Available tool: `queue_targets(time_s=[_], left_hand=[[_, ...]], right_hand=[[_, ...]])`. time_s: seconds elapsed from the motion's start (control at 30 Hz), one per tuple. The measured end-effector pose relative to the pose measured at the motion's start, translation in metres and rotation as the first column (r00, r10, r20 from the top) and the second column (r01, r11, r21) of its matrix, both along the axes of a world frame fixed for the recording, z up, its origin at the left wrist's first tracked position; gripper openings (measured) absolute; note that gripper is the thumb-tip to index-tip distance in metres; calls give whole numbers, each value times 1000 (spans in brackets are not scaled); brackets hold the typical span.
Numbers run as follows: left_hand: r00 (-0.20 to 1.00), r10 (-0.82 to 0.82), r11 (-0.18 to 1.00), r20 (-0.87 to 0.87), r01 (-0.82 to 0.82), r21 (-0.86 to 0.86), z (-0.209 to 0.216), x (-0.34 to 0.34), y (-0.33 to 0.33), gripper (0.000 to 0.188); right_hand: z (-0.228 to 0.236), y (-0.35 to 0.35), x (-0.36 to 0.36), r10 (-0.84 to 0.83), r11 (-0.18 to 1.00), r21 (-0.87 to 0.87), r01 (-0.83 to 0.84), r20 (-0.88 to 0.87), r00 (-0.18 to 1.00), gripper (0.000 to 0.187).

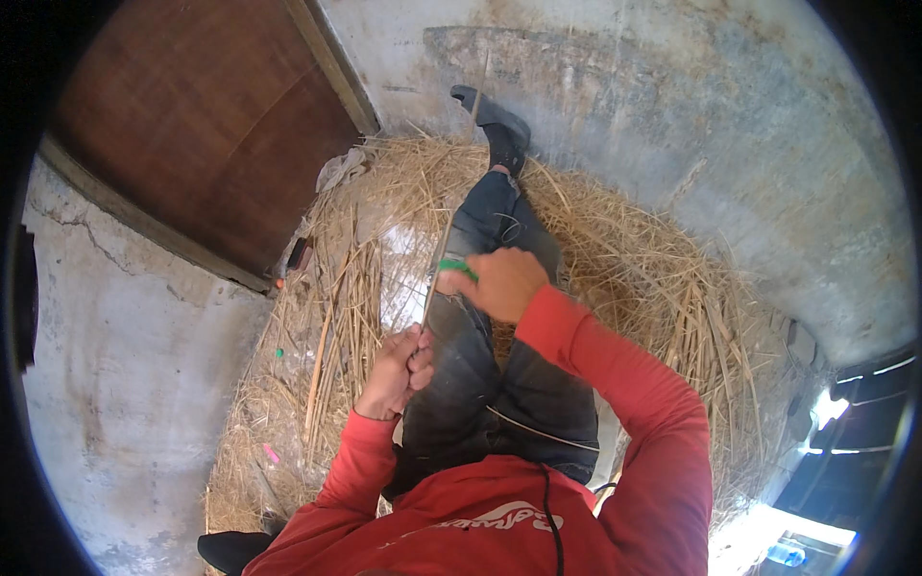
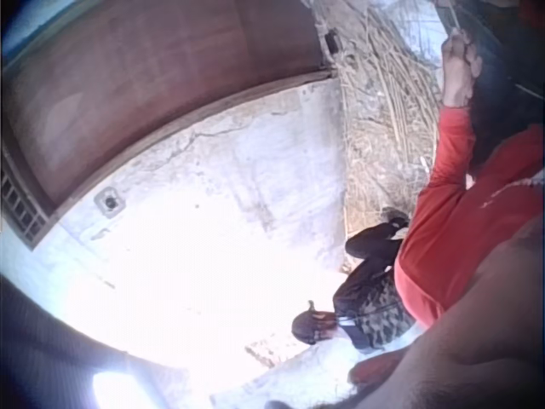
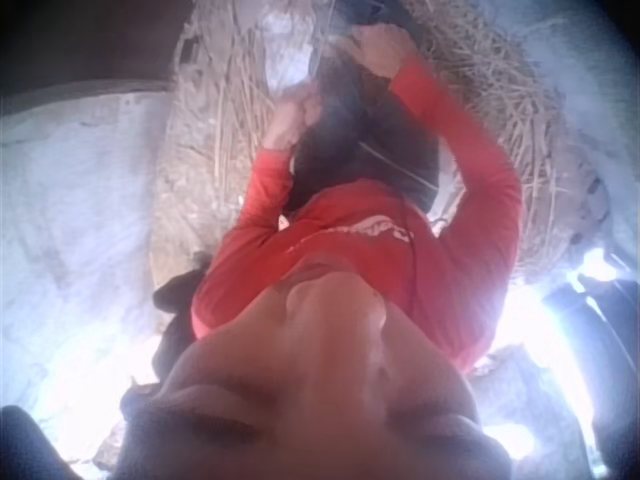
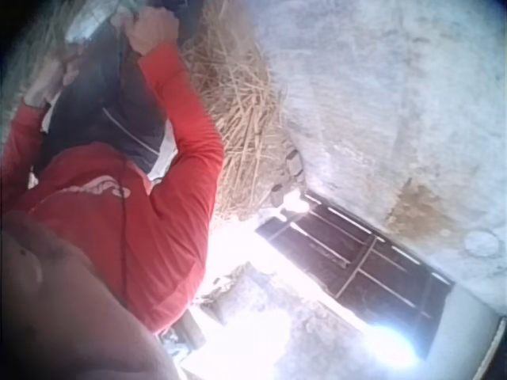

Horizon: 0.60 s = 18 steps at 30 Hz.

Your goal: The person shaves and shapes a thin bamboo stick using a small hand blade and a machete, removing outer layers and smoothing the surface while sitting on a straw-covered floor.

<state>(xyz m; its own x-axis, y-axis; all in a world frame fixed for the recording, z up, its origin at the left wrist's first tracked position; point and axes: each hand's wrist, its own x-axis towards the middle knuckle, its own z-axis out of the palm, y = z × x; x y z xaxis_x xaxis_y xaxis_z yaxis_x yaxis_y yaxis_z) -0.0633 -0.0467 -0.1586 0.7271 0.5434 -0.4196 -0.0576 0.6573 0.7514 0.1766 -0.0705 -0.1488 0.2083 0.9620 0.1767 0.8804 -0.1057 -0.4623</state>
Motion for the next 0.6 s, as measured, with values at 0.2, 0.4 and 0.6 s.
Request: queue_targets(time_s=[0.2, 0.4, 0.6], left_hand=[[983, -181, 983, 16, 181, 42, -4, -64, -39, 38], [990, -137, 959, 38, 123, 257, -14, -53, -27, 40], [987, 25, 932, 161, -82, 354, -4, 1, 1, 36]], right_hand=[[-40, 3, 199, -394, 918, -77, 390, -50, 918, 79], [50, -21, 218, -429, 863, 90, 498, -390, 815, 65], [260, 19, 243, 806, 580, 814, -45, -581, -112, 48]])
